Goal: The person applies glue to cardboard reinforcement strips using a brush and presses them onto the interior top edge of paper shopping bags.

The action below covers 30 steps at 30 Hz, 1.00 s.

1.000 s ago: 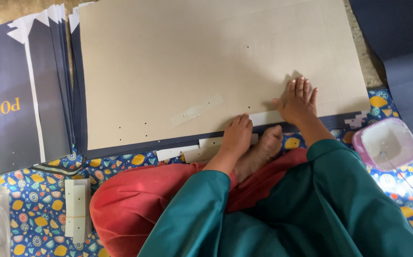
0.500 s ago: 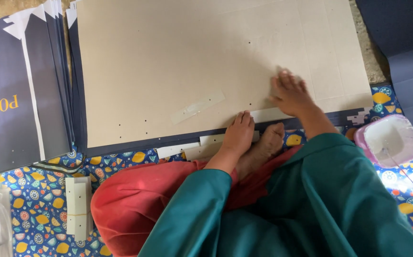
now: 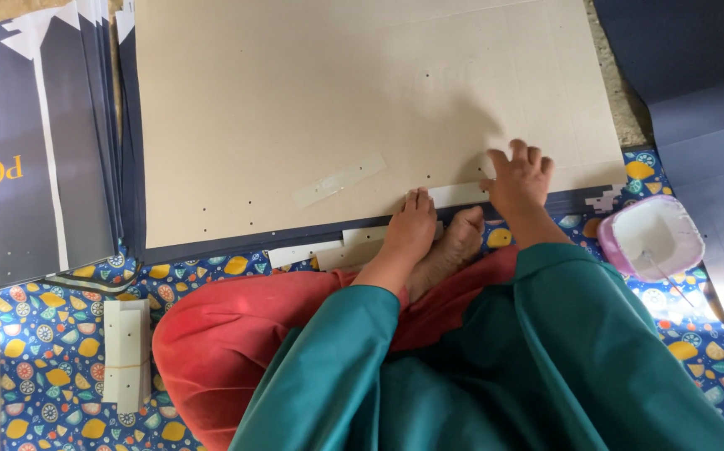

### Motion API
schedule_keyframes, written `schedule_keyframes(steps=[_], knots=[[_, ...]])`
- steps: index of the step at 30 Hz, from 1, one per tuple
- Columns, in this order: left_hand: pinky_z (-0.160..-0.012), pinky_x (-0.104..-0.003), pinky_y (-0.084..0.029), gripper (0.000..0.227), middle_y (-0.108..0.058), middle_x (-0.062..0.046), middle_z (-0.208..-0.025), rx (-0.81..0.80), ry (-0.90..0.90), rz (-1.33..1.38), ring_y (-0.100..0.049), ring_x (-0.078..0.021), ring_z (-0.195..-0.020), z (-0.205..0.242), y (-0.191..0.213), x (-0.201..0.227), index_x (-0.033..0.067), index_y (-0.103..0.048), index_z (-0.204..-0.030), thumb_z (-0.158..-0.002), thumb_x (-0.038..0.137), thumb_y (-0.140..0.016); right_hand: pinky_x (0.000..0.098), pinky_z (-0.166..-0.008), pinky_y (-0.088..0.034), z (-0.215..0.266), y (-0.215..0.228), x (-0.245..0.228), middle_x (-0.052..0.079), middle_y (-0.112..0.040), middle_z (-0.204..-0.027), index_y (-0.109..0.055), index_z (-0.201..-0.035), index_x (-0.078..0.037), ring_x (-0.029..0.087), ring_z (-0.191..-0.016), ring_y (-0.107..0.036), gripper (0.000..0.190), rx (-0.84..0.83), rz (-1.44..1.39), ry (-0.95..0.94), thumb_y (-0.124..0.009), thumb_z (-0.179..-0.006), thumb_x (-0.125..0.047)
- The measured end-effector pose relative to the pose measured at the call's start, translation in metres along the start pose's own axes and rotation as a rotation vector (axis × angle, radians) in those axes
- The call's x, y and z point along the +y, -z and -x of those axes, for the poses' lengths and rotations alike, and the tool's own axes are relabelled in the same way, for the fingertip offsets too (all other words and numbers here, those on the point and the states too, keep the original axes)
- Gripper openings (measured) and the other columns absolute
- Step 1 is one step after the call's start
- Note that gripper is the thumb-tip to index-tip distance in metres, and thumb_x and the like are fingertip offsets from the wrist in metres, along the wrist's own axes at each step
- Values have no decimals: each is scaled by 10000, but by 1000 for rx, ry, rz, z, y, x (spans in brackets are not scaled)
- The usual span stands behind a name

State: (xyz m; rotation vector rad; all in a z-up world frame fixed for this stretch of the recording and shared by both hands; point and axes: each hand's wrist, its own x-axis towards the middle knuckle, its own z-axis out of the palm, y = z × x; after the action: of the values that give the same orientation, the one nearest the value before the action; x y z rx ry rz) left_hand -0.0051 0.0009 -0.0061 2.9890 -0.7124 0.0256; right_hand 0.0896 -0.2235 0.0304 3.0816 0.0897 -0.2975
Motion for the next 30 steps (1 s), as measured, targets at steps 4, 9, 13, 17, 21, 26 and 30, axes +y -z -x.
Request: schedule_keyframes(steps=[4,9,13,17,21,26,30], knots=[[-1056,-407,-564,418,-480,-287,-1490,-43,2,-18,-487,-399,-1407,5,17,5,-77,-526,-1413,-1031,87,-572,469,-887,-569,-16,-52,-3,19,-576,-1161,-649,-1228,-318,293,-1093,-676,311,-26,-202,95,-716,-924,-322],[-1061,-428,-543,437,-477,-298,-1481,-72,24,98,-502,-398,-1394,2,33,3,-101,-507,-1423,-1031,86,-555,464,-918,-594,-3,-7,-30,24,-750,-1024,-760,-983,-285,293,-1088,-724,159,-201,-265,33,-790,-883,-405],[-1137,-492,-467,446,-461,-301,-1505,-171,-6,68,-480,-412,-1410,-6,41,1,-79,-514,-1431,-1019,87,-558,454,-917,-600,-8,-10,-30,18,-760,-1018,-760,-967,-284,279,-1087,-727,162,-208,-235,29,-787,-885,-421],[-1253,-608,-231,451,-363,-247,-1602,-325,13,99,-393,-382,-1480,3,68,-3,-35,-493,-1466,-1033,85,-529,491,-919,-589,-1,7,-39,81,-760,-1037,-774,-1017,-214,323,-1098,-716,254,-231,-290,36,-729,-923,-446],[-1271,-669,-1,437,-375,-143,-1643,-479,90,228,-301,-304,-1544,1,113,-7,39,-588,-1419,-987,21,-522,567,-1008,-549,47,122,-83,241,-750,-1175,-779,-1111,-41,422,-1191,-675,580,-415,-268,46,-667,-886,-564],[-1273,-652,5,371,-535,-146,-1524,-464,98,193,-394,-294,-1485,-1,125,-4,47,-692,-1287,-957,-10,-532,508,-785,-605,-8,-7,-77,115,-724,-904,-777,-1014,-108,350,-969,-740,257,-248,-113,10,-639,-958,-317],[-1274,-645,21,433,-452,-168,-1595,-402,119,205,-380,-310,-1504,-4,100,3,11,-616,-1393,-984,-32,-482,549,-808,-601,39,97,-93,158,-751,-920,-792,-1001,-56,387,-997,-745,252,-289,-196,-38,-579,-977,-189]])
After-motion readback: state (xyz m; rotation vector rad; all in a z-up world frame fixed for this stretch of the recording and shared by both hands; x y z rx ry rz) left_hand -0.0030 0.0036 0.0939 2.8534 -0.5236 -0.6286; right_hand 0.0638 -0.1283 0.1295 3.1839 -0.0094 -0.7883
